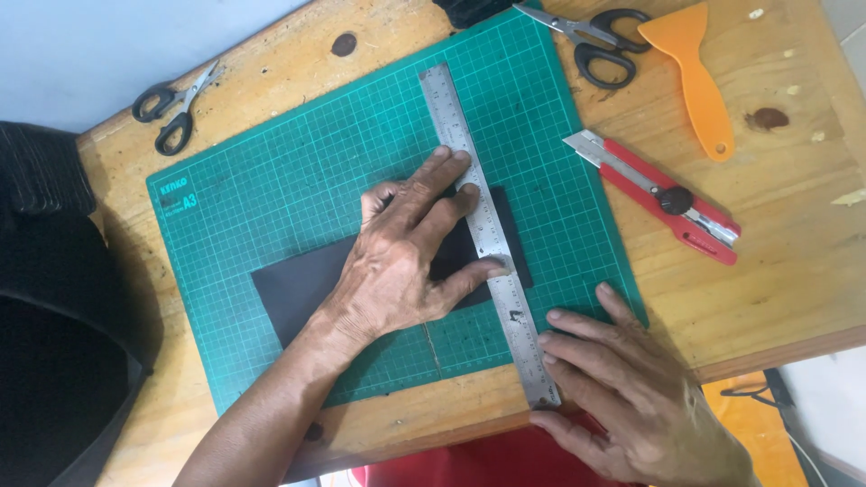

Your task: Measure and cut black material using a ruler, utility knife, and scissors on a cutting mat

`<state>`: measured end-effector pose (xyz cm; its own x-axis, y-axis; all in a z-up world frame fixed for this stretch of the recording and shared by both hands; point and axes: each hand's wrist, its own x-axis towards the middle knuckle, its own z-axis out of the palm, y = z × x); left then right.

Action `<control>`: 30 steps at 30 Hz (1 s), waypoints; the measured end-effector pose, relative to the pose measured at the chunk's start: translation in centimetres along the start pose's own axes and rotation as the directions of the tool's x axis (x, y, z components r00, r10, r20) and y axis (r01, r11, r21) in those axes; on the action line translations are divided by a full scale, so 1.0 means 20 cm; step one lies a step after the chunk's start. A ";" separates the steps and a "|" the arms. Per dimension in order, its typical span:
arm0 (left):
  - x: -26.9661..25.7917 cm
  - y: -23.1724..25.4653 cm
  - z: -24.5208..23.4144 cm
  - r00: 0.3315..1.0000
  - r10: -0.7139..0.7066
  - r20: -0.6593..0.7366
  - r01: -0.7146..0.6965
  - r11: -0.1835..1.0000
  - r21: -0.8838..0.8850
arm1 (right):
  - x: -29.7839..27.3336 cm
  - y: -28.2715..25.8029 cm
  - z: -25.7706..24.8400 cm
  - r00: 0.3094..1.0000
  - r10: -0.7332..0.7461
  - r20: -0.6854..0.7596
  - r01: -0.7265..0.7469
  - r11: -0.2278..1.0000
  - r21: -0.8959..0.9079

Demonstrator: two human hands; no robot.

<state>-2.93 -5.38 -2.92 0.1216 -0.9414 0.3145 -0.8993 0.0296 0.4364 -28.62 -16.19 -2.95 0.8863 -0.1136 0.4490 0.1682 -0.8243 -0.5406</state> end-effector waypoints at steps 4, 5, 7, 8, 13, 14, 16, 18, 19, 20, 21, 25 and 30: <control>0.00 0.00 0.00 1.000 0.001 -0.001 -0.001 1.000 0.010 | 0.01 0.00 -0.01 1.000 -0.007 0.009 0.007 1.000 -0.003; 0.00 0.00 0.00 1.000 0.002 -0.001 -0.002 1.000 0.009 | 0.01 0.00 -0.01 1.000 -0.006 0.008 0.006 1.000 -0.004; 0.00 0.01 0.00 1.000 0.011 -0.001 -0.011 1.000 0.013 | 0.01 -0.01 -0.01 1.000 0.001 0.001 -0.001 1.000 -0.002; 0.00 0.01 0.00 1.000 0.011 0.000 -0.011 1.000 0.013 | 0.01 0.00 -0.01 1.000 0.002 0.001 -0.002 1.000 -0.002; 0.00 0.01 -0.01 1.000 0.011 -0.003 -0.011 1.000 0.012 | 0.00 -0.01 -0.02 1.000 -0.008 0.022 0.009 0.999 -0.038; 0.00 0.01 0.00 1.000 0.014 -0.006 -0.014 1.000 0.015 | 0.00 -0.01 -0.01 1.000 -0.011 0.019 0.012 0.999 -0.041; 0.00 0.01 0.00 1.000 0.011 -0.014 -0.011 1.000 0.010 | 0.00 0.00 0.00 0.999 -0.044 -0.008 0.044 0.998 -0.044; 0.00 0.01 -0.01 1.000 0.010 -0.015 -0.009 1.000 0.019 | 0.00 0.00 0.01 0.998 -0.051 -0.022 0.050 0.998 -0.041; 0.00 0.01 -0.01 1.000 0.005 -0.012 -0.004 1.000 0.025 | 0.00 0.00 0.02 0.998 -0.053 -0.034 0.052 0.998 -0.034; 0.00 0.01 -0.01 1.000 0.008 -0.016 -0.008 1.000 0.029 | -0.01 0.01 0.02 0.998 -0.058 -0.037 0.057 0.998 -0.037; 0.01 0.02 -0.01 1.000 0.002 -0.008 -0.002 1.000 0.027 | -0.01 0.01 0.02 0.998 -0.060 -0.036 0.058 0.998 -0.040; 0.00 0.02 -0.01 1.000 -0.013 0.006 0.013 1.000 0.022 | -0.03 0.02 0.03 0.997 -0.072 -0.034 0.070 0.996 -0.048; 0.00 0.02 -0.01 1.000 -0.003 0.006 0.003 0.999 0.039 | -0.02 0.02 0.03 0.995 -0.081 -0.056 0.079 0.996 -0.048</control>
<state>-3.18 -5.35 -2.57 0.1220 -0.9436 0.3077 -0.9146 0.0135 0.4042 -28.59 -16.15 -3.84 0.8440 -0.0772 0.5308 0.2164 -0.8564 -0.4687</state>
